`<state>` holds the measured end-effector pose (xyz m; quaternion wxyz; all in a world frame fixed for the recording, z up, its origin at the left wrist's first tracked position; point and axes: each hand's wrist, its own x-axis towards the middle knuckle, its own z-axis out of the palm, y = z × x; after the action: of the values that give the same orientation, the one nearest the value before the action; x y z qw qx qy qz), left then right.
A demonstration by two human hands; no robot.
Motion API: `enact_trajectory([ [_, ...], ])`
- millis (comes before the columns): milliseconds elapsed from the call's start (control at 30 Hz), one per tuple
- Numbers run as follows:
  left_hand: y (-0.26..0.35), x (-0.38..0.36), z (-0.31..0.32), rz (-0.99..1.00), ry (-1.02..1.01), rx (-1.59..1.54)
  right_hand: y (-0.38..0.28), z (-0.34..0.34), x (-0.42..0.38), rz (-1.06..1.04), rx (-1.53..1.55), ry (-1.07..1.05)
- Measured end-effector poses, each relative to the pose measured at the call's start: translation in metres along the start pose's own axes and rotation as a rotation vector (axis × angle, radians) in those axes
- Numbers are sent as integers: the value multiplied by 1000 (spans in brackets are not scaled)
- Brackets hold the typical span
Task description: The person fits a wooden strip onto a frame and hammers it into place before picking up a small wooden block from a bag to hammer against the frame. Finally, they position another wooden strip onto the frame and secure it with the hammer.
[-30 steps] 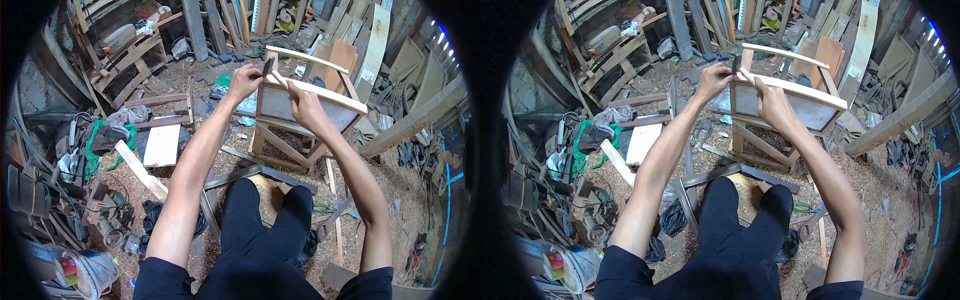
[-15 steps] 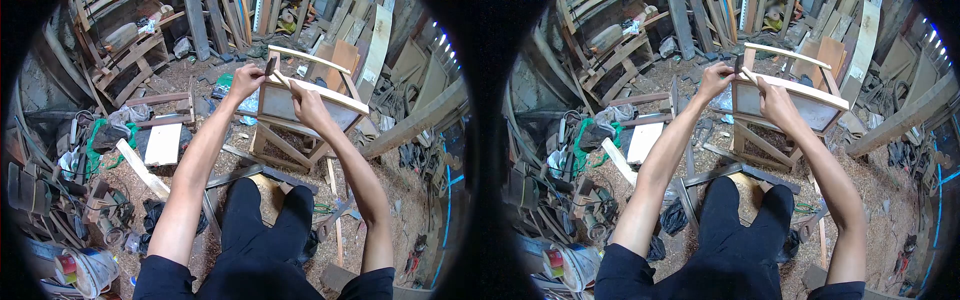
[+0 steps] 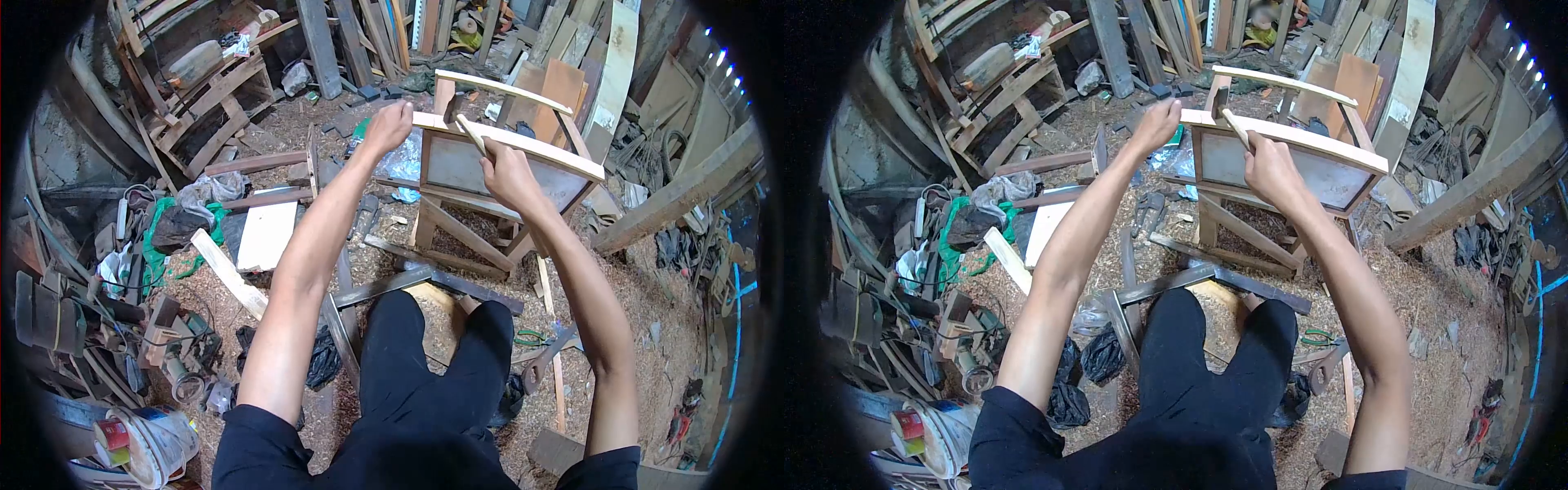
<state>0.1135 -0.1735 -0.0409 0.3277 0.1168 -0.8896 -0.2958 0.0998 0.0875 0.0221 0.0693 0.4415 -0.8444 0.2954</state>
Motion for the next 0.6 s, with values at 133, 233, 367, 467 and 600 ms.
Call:
enact_trajectory([
  [133,9,-3,-3,-111,-29,71,3,2,-1,-42,-19,-9],
  [233,13,-7,-4,-82,-33,135,-2,0,-4,-19,-2,-59],
  [367,6,-6,-6,-28,-25,155,-10,-4,2,-72,-43,-28],
  [467,4,-7,-2,-42,-43,157,-36,-16,4,-103,-9,39],
  [600,10,-8,-6,-41,-40,173,-27,-8,5,-215,-76,41],
])
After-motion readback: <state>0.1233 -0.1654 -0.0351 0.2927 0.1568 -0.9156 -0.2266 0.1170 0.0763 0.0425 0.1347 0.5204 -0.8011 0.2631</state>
